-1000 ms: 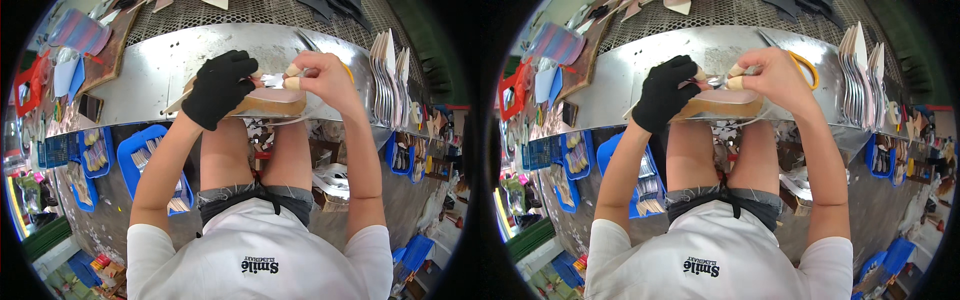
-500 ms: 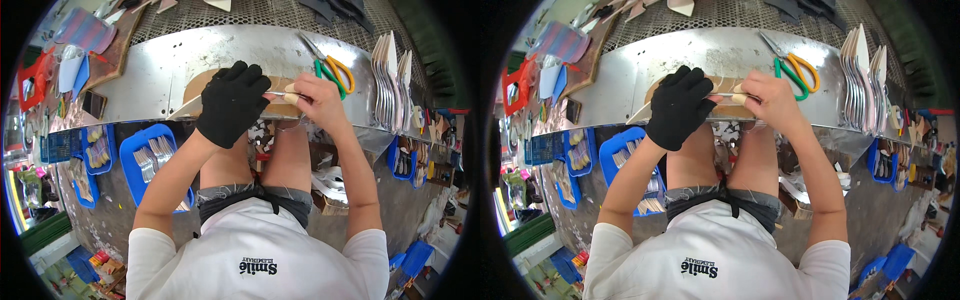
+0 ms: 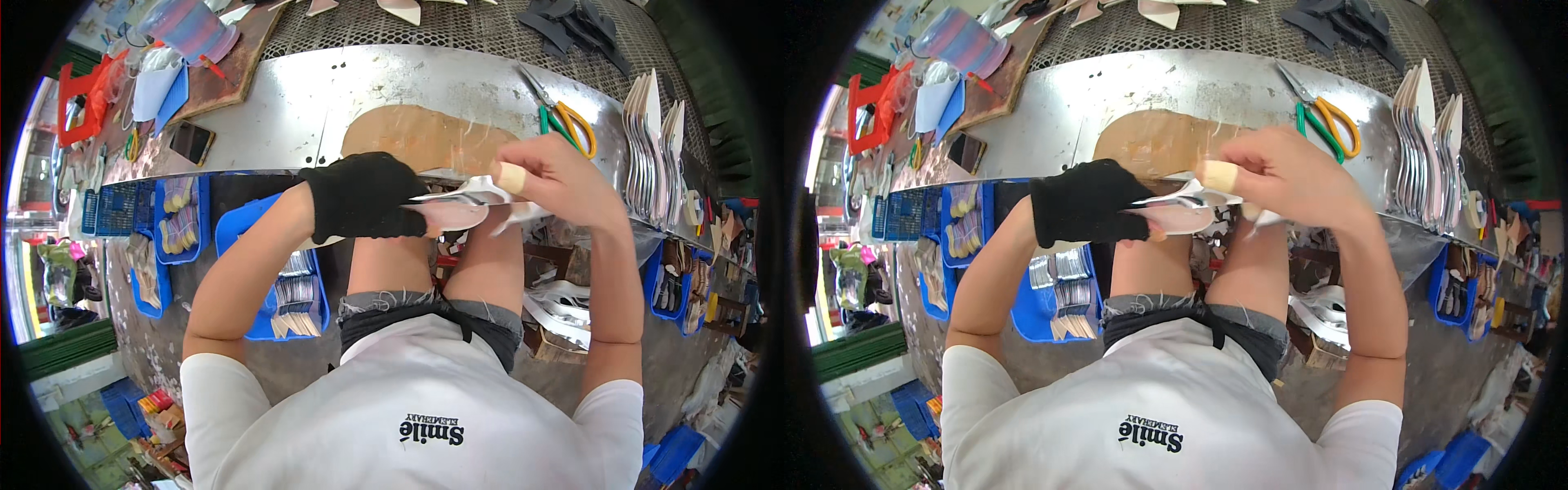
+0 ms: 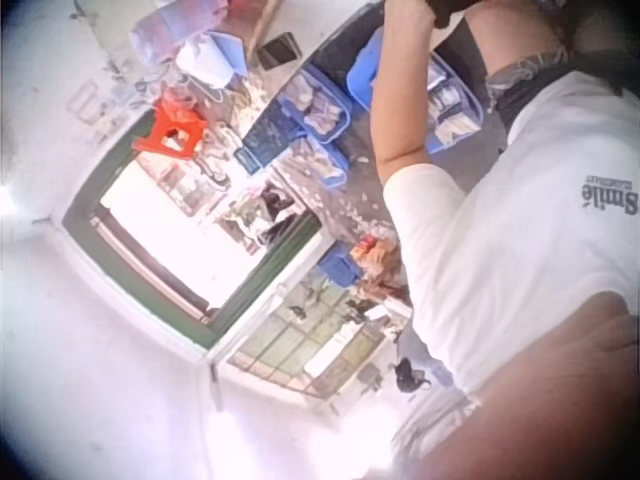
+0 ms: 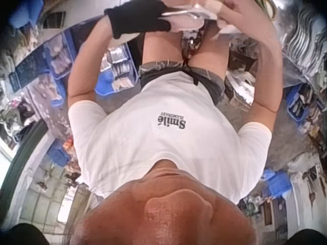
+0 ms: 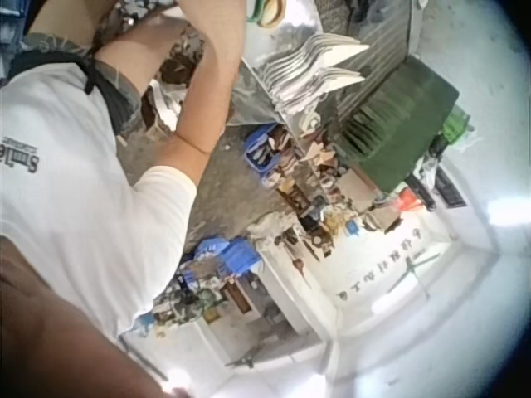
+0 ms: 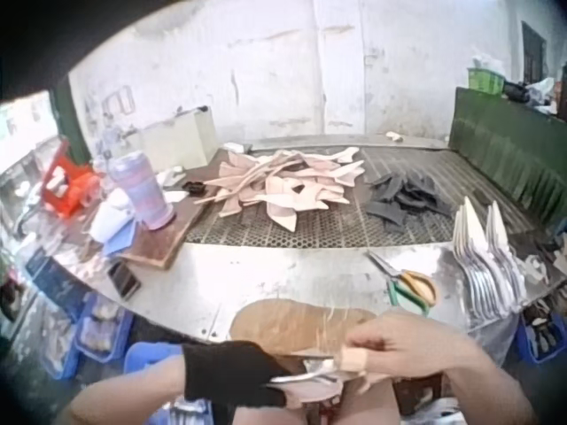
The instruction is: The recorder is assembling and trimming components for shoe insoles at a workstation.
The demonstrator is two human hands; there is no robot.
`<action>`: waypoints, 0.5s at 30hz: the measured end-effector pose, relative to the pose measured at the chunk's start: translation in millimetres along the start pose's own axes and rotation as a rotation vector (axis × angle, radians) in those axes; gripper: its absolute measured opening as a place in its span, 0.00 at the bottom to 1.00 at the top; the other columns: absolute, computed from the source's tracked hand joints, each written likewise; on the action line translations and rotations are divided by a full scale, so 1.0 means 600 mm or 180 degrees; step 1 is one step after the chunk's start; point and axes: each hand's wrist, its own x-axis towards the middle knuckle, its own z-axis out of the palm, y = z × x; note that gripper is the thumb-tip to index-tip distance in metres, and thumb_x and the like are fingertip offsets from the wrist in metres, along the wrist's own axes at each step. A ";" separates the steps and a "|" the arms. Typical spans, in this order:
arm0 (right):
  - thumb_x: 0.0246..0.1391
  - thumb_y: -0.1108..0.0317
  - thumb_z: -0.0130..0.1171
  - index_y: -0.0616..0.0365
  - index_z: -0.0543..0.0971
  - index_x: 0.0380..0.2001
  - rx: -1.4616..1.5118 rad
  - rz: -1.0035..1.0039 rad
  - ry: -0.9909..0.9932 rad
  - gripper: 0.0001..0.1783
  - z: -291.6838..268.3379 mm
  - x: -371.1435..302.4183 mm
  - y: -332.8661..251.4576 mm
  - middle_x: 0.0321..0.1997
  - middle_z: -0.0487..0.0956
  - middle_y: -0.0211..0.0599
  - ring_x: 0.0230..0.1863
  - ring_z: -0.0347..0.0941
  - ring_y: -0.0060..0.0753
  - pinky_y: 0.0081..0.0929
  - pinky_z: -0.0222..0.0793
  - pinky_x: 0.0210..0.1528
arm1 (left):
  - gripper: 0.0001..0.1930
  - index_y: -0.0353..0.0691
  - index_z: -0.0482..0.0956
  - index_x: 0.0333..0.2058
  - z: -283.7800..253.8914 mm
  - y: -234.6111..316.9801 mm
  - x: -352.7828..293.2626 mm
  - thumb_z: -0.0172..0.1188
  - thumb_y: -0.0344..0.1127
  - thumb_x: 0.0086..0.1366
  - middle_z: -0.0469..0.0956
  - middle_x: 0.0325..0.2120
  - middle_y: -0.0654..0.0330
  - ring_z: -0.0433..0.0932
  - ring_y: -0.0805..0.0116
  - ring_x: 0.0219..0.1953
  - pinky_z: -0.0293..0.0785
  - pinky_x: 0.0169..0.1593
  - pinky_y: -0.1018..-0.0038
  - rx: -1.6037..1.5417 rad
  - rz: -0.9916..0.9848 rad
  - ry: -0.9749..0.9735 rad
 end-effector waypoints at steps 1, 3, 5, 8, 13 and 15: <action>0.48 0.61 0.61 0.60 0.77 0.22 0.0395 0.0214 -0.0411 0.12 -0.010 -0.004 0.004 0.17 0.73 0.29 0.19 0.67 0.18 0.17 0.59 0.22 | 0.16 0.40 0.80 0.30 0.003 -0.002 -0.005 0.59 0.49 0.56 0.77 0.15 0.60 0.78 0.68 0.20 0.73 0.29 0.71 -0.0118 0.0155 0.0002; 0.48 0.64 0.60 0.61 0.77 0.22 0.0798 0.0445 -0.0826 0.11 -0.031 -0.017 0.001 0.18 0.74 0.24 0.20 0.66 0.11 0.13 0.59 0.22 | 0.16 0.40 0.80 0.30 0.004 0.014 -0.022 0.58 0.49 0.57 0.77 0.16 0.60 0.78 0.69 0.20 0.73 0.29 0.71 -0.0392 -0.0063 -0.0054; 0.47 0.63 0.62 0.61 0.78 0.20 0.1297 0.0490 -0.0341 0.11 -0.056 -0.021 -0.007 0.19 0.74 0.24 0.19 0.66 0.11 0.12 0.59 0.22 | 0.17 0.39 0.80 0.29 0.022 0.016 -0.047 0.57 0.49 0.58 0.77 0.16 0.59 0.78 0.69 0.21 0.72 0.29 0.72 -0.0942 -0.0016 0.0296; 0.50 0.61 0.61 0.61 0.79 0.24 0.1393 0.0495 -0.0086 0.13 -0.060 -0.045 0.001 0.20 0.75 0.22 0.21 0.65 0.08 0.11 0.58 0.22 | 0.17 0.38 0.79 0.30 0.023 0.020 -0.084 0.57 0.48 0.59 0.77 0.16 0.59 0.78 0.69 0.22 0.72 0.30 0.73 -0.1346 0.0034 0.0670; 0.50 0.68 0.61 0.61 0.78 0.30 0.2418 0.0525 0.0628 0.08 0.023 -0.089 -0.003 0.22 0.75 0.23 0.18 0.64 0.08 0.10 0.56 0.19 | 0.11 0.35 0.79 0.32 0.066 0.015 -0.095 0.60 0.39 0.59 0.77 0.18 0.62 0.74 0.78 0.24 0.71 0.31 0.77 -0.2821 0.0349 0.1340; 0.50 0.70 0.60 0.62 0.76 0.31 0.2536 0.0498 0.1293 0.07 0.072 -0.103 -0.018 0.23 0.75 0.23 0.19 0.64 0.08 0.10 0.56 0.20 | 0.12 0.35 0.79 0.32 0.067 0.018 -0.088 0.60 0.40 0.59 0.78 0.19 0.62 0.74 0.78 0.24 0.71 0.31 0.78 -0.3045 0.0446 0.1407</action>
